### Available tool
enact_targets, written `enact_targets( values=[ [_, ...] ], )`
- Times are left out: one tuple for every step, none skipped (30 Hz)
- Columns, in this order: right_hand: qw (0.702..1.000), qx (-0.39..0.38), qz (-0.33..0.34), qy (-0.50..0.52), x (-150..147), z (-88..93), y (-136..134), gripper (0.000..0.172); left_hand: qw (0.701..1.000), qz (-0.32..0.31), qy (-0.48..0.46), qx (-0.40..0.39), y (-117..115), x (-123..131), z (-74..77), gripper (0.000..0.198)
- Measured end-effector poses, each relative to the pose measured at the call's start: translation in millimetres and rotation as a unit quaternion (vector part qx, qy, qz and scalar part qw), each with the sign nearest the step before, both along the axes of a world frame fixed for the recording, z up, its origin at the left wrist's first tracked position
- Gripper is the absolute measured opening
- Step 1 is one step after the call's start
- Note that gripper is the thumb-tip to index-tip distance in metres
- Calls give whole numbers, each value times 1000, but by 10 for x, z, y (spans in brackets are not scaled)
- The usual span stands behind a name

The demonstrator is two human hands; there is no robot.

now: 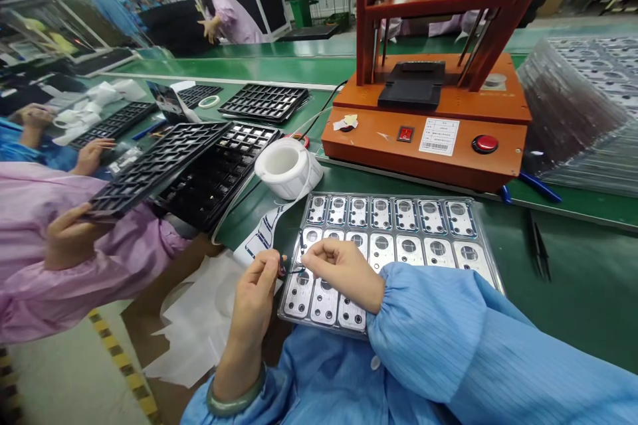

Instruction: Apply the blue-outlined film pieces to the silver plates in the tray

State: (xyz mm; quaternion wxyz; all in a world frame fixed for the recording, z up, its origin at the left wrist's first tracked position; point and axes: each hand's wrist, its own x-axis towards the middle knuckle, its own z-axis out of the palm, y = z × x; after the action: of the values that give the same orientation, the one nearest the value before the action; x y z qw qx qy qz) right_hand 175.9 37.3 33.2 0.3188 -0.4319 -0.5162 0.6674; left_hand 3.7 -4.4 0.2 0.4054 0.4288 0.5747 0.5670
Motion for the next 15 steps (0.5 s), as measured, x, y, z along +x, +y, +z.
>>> enact_targets(
  values=[
    [1000, -1, 2, -2, -1, 5, 0, 25, 1000, -3, 1, -2, 8, 6, 11, 26],
    [1000, 0, 4, -5, -2, 9, -1, 25, 1000, -5, 3, -2, 18, 8, 21, 26],
    [1000, 3, 6, -9, -2, 12, -2, 25, 1000, -6, 7, -2, 29, 5, 31, 25],
    [1000, 10, 9, -17, -1, 12, -3, 25, 1000, -7, 14, 0, 41, -3, 38, 25],
    [999, 21, 11, -28, 1, 8, -4, 25, 1000, -8, 23, 3, 56, -16, 42, 24],
    [998, 37, 11, -41, 4, 2, -4, 24, 999, -10, 35, 6, 72, -33, 42, 23],
    [997, 56, 9, -56, 7, -6, -3, 23, 999, -12, 51, 11, 89, -52, 39, 22],
    [995, 76, 7, -70, 9, -14, 1, 23, 997, -14, 70, 14, 107, -72, 33, 21],
    [992, 95, 4, -85, 11, -20, 8, 22, 996, -17, 90, 17, 126, -90, 24, 19],
    [989, 110, 0, -98, 11, -26, 19, 21, 993, -21, 111, 19, 146, -103, 16, 18],
    [986, 120, -3, -111, 10, -28, 33, 20, 991, -27, 131, 19, 166, -111, 8, 16],
    [984, 126, -4, -126, 8, -29, 48, 18, 988, -34, 150, 18, 186, -112, 3, 15],
    [982, 128, -4, -140, 4, -28, 65, 17, 985, -41, 167, 16, 207, -108, 0, 14],
    [980, 128, -4, -155, 0, -27, 80, 15, 982, -47, 180, 14, 227, -98, 1, 13],
    [977, 126, -2, -169, -6, -26, 94, 14, 980, -52, 192, 12, 246, -86, 5, 12]
  ],
)
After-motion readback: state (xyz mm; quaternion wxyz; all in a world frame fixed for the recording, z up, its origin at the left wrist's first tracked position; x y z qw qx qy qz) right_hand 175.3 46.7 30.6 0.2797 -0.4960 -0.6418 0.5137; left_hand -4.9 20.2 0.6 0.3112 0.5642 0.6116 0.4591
